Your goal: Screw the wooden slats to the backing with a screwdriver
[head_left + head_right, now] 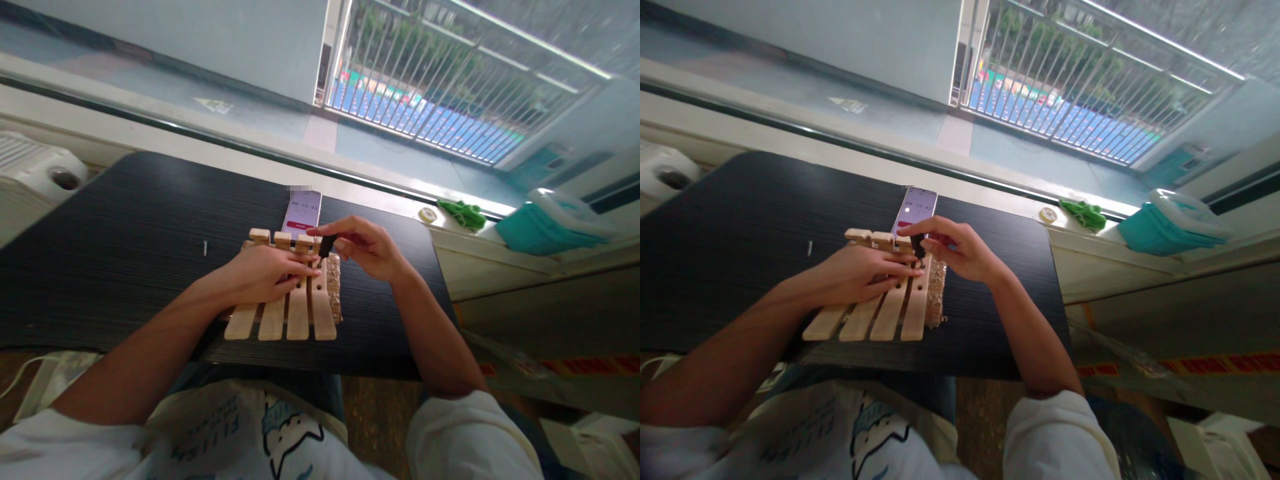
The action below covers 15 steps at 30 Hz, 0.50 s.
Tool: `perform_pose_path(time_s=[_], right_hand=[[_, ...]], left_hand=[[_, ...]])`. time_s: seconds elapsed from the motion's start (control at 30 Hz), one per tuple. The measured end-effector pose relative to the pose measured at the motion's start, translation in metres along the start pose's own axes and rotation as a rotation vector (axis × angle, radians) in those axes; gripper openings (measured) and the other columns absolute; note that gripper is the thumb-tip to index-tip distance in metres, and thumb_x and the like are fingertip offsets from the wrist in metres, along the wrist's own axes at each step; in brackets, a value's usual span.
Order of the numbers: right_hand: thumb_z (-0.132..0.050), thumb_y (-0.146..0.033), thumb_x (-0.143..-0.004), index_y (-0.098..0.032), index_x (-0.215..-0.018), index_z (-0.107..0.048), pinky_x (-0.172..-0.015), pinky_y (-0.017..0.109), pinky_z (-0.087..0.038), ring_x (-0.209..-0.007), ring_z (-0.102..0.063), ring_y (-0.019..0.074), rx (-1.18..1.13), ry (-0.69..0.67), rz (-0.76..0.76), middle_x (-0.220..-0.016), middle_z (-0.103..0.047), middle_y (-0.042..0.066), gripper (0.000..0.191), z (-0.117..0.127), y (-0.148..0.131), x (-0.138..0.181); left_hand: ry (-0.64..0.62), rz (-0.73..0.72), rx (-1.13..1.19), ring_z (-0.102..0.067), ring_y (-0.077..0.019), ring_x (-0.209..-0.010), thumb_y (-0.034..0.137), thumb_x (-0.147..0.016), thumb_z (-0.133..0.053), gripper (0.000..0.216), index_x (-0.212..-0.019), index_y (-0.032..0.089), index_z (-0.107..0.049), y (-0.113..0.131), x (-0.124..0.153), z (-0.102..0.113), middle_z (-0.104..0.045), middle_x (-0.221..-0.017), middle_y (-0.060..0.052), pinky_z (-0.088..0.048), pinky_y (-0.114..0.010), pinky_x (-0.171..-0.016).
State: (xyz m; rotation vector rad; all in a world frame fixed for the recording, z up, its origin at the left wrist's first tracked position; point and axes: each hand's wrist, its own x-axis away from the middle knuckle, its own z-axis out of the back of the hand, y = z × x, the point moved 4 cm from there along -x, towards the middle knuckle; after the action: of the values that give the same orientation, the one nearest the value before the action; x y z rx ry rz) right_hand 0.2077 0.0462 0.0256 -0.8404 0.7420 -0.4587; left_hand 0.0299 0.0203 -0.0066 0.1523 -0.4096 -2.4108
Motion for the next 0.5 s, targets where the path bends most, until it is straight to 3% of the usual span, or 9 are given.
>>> perform_pose_path(time_s=[0.23,0.5], right_hand=[[-0.058,-0.031,-0.094,-0.02,-0.114,-0.065,-0.053,0.022,-0.042,-0.064,-0.054,0.0055,-0.07,-0.004,0.018,-0.109,-0.075,0.008,0.023,-0.0006,0.0007,-0.0009],[-0.061,-0.032,-0.093,-0.022,-0.11,-0.067,-0.053,0.023,-0.039,-0.057,-0.049,0.0038,0.031,0.048,0.014,-0.104,-0.076,0.004,0.021,0.0018,-0.0046,-0.003]], left_hand=[[-0.003,0.019,-0.012,-0.059,-0.0223,-0.129,0.028,-0.097,-0.046,0.04,-0.131,0.041,-0.063,0.0006,-0.0005,0.0014,-0.056,-0.144,0.005,-0.049,-0.039,-0.105],[-0.007,0.016,-0.011,-0.057,-0.0211,-0.131,0.028,-0.097,-0.045,0.041,-0.132,0.041,-0.062,0.0004,0.0003,0.001,-0.054,-0.146,0.006,-0.048,-0.037,-0.106]])
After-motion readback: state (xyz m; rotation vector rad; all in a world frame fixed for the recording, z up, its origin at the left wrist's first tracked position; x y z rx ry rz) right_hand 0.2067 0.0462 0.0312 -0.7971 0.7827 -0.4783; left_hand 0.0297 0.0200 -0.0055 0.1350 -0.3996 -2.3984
